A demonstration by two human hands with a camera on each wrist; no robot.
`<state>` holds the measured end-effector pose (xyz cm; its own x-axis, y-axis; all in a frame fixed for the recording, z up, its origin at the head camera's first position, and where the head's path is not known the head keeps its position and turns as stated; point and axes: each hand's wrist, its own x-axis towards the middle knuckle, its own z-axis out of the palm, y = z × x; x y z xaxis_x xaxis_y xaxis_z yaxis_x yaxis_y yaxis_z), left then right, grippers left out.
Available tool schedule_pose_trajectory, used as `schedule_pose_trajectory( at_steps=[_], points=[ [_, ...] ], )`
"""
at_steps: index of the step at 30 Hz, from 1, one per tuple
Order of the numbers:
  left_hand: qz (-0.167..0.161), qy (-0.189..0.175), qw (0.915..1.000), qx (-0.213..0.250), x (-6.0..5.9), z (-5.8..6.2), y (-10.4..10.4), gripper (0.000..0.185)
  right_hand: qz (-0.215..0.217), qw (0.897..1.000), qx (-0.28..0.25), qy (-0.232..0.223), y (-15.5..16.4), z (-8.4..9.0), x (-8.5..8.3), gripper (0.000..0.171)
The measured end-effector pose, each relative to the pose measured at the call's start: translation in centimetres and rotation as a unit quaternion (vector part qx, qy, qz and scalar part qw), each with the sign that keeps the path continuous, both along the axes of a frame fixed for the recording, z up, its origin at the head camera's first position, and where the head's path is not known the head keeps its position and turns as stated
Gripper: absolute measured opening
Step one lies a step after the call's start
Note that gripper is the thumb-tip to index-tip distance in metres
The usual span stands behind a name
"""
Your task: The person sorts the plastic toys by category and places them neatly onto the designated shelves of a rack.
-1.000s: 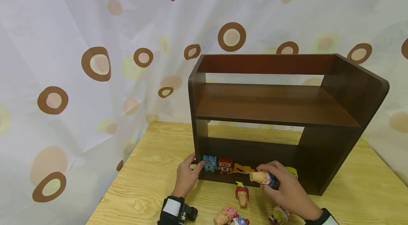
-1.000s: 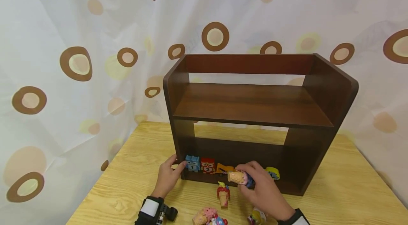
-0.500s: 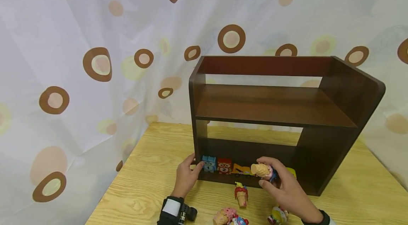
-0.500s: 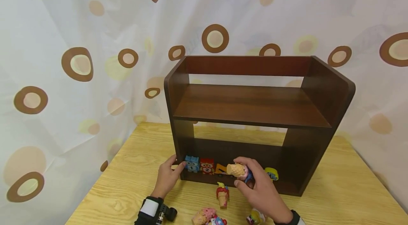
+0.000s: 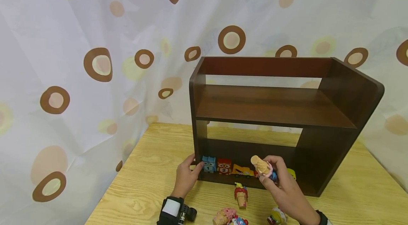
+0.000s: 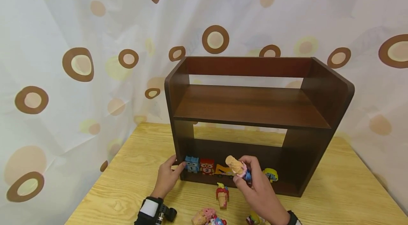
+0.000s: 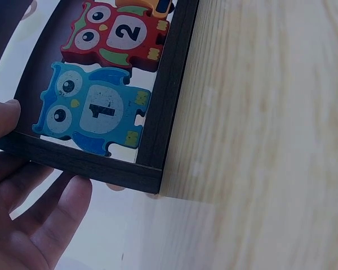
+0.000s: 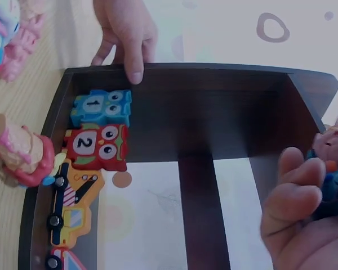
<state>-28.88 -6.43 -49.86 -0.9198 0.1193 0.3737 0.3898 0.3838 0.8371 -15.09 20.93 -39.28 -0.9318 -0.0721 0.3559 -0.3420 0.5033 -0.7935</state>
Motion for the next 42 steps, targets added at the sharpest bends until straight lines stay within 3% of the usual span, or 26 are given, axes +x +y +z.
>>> schedule_pose_trajectory(
  at_steps=[3, 8, 12, 16, 27, 34, 37, 42],
  points=[
    [0.002, -0.002, 1.0, 0.0, 0.0, -0.1, 0.0, 0.04, -0.003, 0.999, 0.0, 0.035, 0.0, 0.3, 0.0, 0.034],
    [0.005, -0.002, 1.0, 0.001, -0.1, -0.1, 0.0, 0.039, -0.008, 0.994, 0.006, 0.108, 0.0, 0.8, -0.1, 0.043],
    [0.005, -0.005, 1.0, 0.0, -0.1, -0.2, 0.1, 0.039, -0.024, 0.991, -0.011, 0.132, -0.1, 1.2, 0.0, 0.046],
    [0.009, -0.009, 0.9999, -0.003, -0.1, -0.1, 0.1, 0.039, -0.045, 0.987, 0.006, 0.156, -0.1, 2.1, -0.1, 0.041],
    [0.013, -0.012, 0.9998, -0.006, 0.0, -0.1, 0.2, 0.04, -0.038, 0.983, 0.013, 0.181, -0.9, 6.5, -0.7, 0.048],
    [0.007, -0.01, 0.9998, -0.015, 0.0, -0.4, 0.2, 0.04, -0.02, 0.971, 0.023, 0.236, -1.4, 9.8, -3.0, 0.049],
    [0.005, -0.006, 0.9999, -0.013, -0.1, -0.5, 0.1, 0.04, -0.032, 0.965, 0.036, 0.257, -1.8, 11.3, -4.3, 0.054],
    [0.005, 0.007, 0.9999, -0.012, -0.3, -0.4, 0.0, 0.04, -0.077, 0.97, 0.036, 0.228, -2.7, 14.1, -6.3, 0.056]
  ],
)
